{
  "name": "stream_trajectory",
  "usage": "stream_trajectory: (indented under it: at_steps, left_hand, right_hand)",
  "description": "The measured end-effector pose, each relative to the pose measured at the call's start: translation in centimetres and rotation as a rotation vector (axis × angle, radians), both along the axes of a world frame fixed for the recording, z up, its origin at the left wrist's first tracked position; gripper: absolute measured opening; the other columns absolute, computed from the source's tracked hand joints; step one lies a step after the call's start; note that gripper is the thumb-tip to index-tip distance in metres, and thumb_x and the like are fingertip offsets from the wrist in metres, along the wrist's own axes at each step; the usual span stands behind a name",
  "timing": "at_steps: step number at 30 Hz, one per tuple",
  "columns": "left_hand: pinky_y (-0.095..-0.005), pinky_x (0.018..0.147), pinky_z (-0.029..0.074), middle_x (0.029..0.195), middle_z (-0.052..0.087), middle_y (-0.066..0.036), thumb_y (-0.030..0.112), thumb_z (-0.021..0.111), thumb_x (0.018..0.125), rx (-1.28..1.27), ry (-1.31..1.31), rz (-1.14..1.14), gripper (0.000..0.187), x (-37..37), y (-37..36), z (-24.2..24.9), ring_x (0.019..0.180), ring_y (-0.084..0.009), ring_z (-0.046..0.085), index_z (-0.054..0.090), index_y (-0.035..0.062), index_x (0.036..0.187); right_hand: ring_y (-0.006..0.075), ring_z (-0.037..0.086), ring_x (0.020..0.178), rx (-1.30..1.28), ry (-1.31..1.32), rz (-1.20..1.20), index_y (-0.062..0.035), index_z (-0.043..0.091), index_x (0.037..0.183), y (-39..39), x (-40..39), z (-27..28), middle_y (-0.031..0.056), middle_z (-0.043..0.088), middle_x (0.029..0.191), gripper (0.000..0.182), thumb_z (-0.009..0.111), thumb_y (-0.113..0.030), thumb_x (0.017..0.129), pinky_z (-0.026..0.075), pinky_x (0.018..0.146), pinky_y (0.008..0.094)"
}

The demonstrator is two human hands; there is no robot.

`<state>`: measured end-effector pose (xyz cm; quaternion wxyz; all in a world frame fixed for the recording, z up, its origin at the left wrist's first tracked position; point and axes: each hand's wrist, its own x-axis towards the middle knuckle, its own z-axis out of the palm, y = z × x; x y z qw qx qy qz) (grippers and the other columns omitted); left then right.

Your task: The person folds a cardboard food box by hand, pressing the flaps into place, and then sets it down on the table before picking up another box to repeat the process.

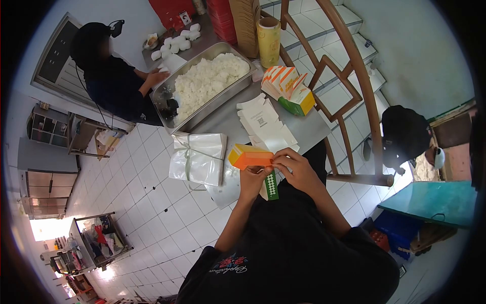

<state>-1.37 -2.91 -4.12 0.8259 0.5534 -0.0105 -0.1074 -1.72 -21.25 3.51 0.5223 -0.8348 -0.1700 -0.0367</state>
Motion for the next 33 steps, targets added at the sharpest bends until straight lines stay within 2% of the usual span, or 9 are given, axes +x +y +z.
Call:
stream_trajectory:
  at_steps: [6, 12, 15, 17, 22, 24, 28, 30, 33]
  left_hand:
    - [-0.0316, 0.093, 0.056, 0.109, 0.075, -0.008, 0.011, 0.085, 0.085, -0.024, 0.015, 0.072, 0.030, -0.4, 0.5, 0.8, 0.100, -0.0162, 0.071, 0.072, -0.0006, 0.109]
    - [-0.0319, 0.090, 0.059, 0.113, 0.074, -0.013, 0.004, 0.080, 0.088, -0.038, 0.029, 0.039, 0.033, -0.6, 0.3, -0.1, 0.098, -0.0194, 0.072, 0.067, -0.0017, 0.118]
    - [-0.0315, 0.090, 0.059, 0.106, 0.075, -0.012, -0.003, 0.078, 0.088, -0.010, 0.028, 0.121, 0.030, -0.6, -0.2, 0.2, 0.096, -0.0190, 0.073, 0.068, -0.0046, 0.116]
    - [-0.0295, 0.088, 0.058, 0.102, 0.075, -0.012, 0.001, 0.080, 0.088, 0.058, 0.089, 0.199, 0.026, -0.8, 0.0, -1.4, 0.093, -0.0168, 0.072, 0.069, -0.0053, 0.111]
    - [-0.0280, 0.084, 0.057, 0.098, 0.075, -0.011, 0.005, 0.079, 0.090, 0.066, 0.071, 0.200, 0.021, -0.7, -0.4, -0.4, 0.089, -0.0147, 0.070, 0.071, -0.0060, 0.107]
    - [-0.0266, 0.082, 0.056, 0.097, 0.075, -0.010, 0.006, 0.078, 0.092, 0.064, 0.101, 0.222, 0.020, -0.9, -0.8, -0.4, 0.089, -0.0136, 0.070, 0.072, -0.0059, 0.106]
    - [-0.0238, 0.076, 0.053, 0.095, 0.073, -0.007, 0.007, 0.073, 0.097, 0.125, 0.071, 0.177, 0.012, -0.8, -0.6, -0.6, 0.084, -0.0099, 0.067, 0.070, -0.0033, 0.101]
    - [-0.0234, 0.075, 0.052, 0.094, 0.072, -0.005, 0.008, 0.072, 0.098, 0.141, 0.040, 0.176, 0.010, -0.6, -0.7, -0.9, 0.082, -0.0093, 0.066, 0.068, -0.0013, 0.099]
    - [-0.0234, 0.073, 0.051, 0.091, 0.071, -0.003, 0.018, 0.070, 0.100, 0.096, -0.018, 0.153, 0.018, -0.3, -0.6, -1.4, 0.080, -0.0077, 0.064, 0.066, 0.0009, 0.098]
  right_hand:
    - [0.0261, 0.070, 0.100, 0.037, 0.035, -0.009, 0.0003, 0.072, 0.104, 0.4, -0.2, -0.4, 0.0091, 0.066, 0.110, 0.014, 0.071, -0.001, 0.090, 0.056, 0.087, 0.0361]
    - [0.0283, 0.069, 0.098, 0.027, -0.024, -0.034, 0.0005, 0.068, 0.102, 0.3, 0.0, -0.8, 0.0094, 0.064, 0.110, 0.011, 0.069, -0.003, 0.091, 0.056, 0.086, 0.0373]
    - [0.0284, 0.069, 0.100, 0.021, -0.029, -0.016, -0.0005, 0.070, 0.102, 0.4, -0.1, -1.1, 0.0094, 0.065, 0.111, 0.012, 0.071, -0.003, 0.090, 0.056, 0.088, 0.0373]
    - [0.0274, 0.069, 0.103, 0.009, 0.010, 0.008, -0.0015, 0.072, 0.102, 0.6, 0.0, -1.6, 0.0096, 0.067, 0.111, 0.013, 0.073, -0.002, 0.089, 0.055, 0.090, 0.0368]
    - [0.0255, 0.069, 0.103, 0.073, 0.003, -0.054, -0.0009, 0.073, 0.101, 1.2, -0.1, -2.4, 0.0101, 0.067, 0.111, 0.012, 0.073, -0.003, 0.089, 0.055, 0.089, 0.0354]
    - [0.0234, 0.070, 0.102, 0.216, 0.112, -0.109, 0.0009, 0.072, 0.101, 1.3, -0.2, -2.6, 0.0105, 0.067, 0.110, 0.012, 0.073, -0.003, 0.090, 0.056, 0.088, 0.0345]
    - [0.0198, 0.070, 0.099, 0.361, 0.140, -0.135, 0.0031, 0.071, 0.102, 1.5, 0.1, -3.7, 0.0104, 0.066, 0.108, 0.013, 0.073, -0.004, 0.092, 0.056, 0.085, 0.0310]
    - [0.0201, 0.069, 0.099, 0.344, 0.125, -0.128, 0.0024, 0.071, 0.102, 1.3, 0.2, -3.7, 0.0099, 0.066, 0.108, 0.013, 0.074, -0.004, 0.092, 0.055, 0.085, 0.0317]
    - [0.0219, 0.069, 0.099, 0.226, 0.152, -0.100, -0.0003, 0.072, 0.101, 1.3, 0.2, -2.4, 0.0093, 0.067, 0.108, 0.012, 0.074, -0.005, 0.091, 0.056, 0.086, 0.0347]
